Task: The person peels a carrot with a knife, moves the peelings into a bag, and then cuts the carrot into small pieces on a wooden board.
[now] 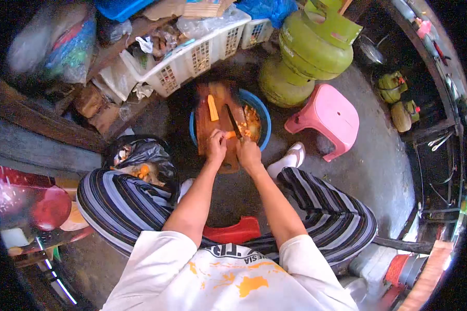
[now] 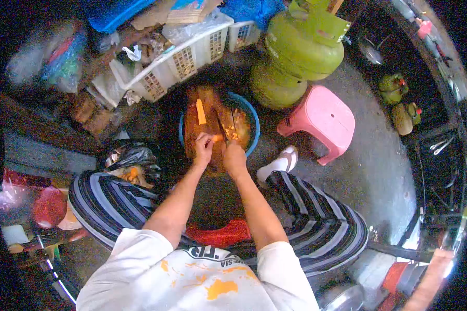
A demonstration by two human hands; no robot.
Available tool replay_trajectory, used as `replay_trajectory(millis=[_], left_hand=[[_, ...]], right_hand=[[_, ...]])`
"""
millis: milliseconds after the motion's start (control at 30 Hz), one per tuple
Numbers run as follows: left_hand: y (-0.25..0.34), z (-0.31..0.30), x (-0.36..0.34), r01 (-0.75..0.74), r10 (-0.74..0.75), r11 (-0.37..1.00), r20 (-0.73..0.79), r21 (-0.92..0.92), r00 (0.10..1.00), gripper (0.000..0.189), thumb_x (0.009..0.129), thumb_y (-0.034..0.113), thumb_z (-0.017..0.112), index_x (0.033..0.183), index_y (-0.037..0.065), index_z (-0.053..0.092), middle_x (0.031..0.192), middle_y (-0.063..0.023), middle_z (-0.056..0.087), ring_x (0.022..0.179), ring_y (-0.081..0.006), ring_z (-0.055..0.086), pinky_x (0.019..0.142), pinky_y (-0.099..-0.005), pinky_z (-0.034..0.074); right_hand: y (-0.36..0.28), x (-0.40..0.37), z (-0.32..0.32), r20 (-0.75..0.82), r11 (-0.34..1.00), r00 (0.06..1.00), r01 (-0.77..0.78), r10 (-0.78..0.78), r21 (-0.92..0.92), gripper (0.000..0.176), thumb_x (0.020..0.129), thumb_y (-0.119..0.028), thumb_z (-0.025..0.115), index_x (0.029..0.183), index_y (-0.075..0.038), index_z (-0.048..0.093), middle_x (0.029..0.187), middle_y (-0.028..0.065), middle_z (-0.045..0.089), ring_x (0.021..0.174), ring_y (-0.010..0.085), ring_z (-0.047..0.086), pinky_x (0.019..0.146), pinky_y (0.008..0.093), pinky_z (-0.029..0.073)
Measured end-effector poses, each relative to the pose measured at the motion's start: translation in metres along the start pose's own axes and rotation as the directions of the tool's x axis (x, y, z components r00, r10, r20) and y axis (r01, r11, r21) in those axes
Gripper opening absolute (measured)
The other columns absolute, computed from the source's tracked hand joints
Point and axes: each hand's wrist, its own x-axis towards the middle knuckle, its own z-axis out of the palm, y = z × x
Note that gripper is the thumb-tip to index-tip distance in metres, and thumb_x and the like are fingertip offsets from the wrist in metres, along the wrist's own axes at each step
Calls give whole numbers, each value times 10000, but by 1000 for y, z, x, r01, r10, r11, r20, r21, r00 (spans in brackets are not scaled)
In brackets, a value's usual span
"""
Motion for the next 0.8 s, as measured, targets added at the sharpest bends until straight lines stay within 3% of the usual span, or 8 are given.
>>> replay_trajectory(millis=[100,200,333,433,533,667,700,800], left_hand=[[1,-1,-1,5,-5,1000,-33,21,999,91,719,-77,549,798,-34,563,789,-130,531,732,-289,552,649,-328,448],[4,0,-5,-6,7,1000,-22,27,1000,84,723,-69,550,796,-34,574,787,-134,538,741,-296,559,655,-332,452],[-2,1,-2,-63,69,995,-86,73,994,84,722,-66,554,791,-28,585,793,-135,557,751,-300,574,664,-340,461],[-6,0,-1,-58,65,995,-83,84,994,97,724,-62,551,800,-23,597,803,-134,571,763,-300,585,663,-344,468],[-7,4,-2,-47,51,996,-50,72,997,122,728,-62,540,825,-18,600,809,-135,569,754,-289,582,651,-339,467],[1,-2,0,36,-34,997,-34,63,999,153,721,-74,533,847,-8,590,800,-129,561,717,-261,569,626,-322,460],[-1,1,-1,77,-78,997,-60,-27,995,193,713,-87,542,884,-1,565,788,-114,552,687,-232,550,616,-303,451],[-13,10,-6,82,-88,995,-107,-62,990,248,706,-95,558,931,10,540,795,-105,543,680,-210,545,609,-287,447]], right_hand=[[-25,-25,-33,-23,997,999,-36,38,68,343,870,-296,463,953,36,485,705,257,598,703,413,607,628,480,497],[-14,-29,-11,25,997,996,-81,81,15,334,867,-290,462,915,39,496,722,274,595,706,423,603,625,484,495],[-17,-9,-15,-128,989,986,115,-103,95,315,864,-266,467,932,41,483,735,300,589,702,422,604,625,489,491],[-46,-31,-48,-21,994,999,-25,27,104,304,857,-254,485,911,45,489,730,289,593,708,414,606,621,478,496],[-24,-31,-9,27,998,998,-58,59,-8,312,856,-253,487,925,51,489,744,281,599,732,414,605,635,467,500],[-17,-9,-4,-58,993,992,116,-115,31,309,870,-257,469,931,44,505,770,265,608,747,413,605,661,459,499],[-22,-12,-9,-94,998,994,57,-53,40,312,866,-268,474,911,39,513,763,257,609,747,414,603,658,459,498],[-29,-35,-12,62,995,995,-79,76,62,319,862,-274,477,912,39,513,760,259,606,751,419,600,663,471,492]])
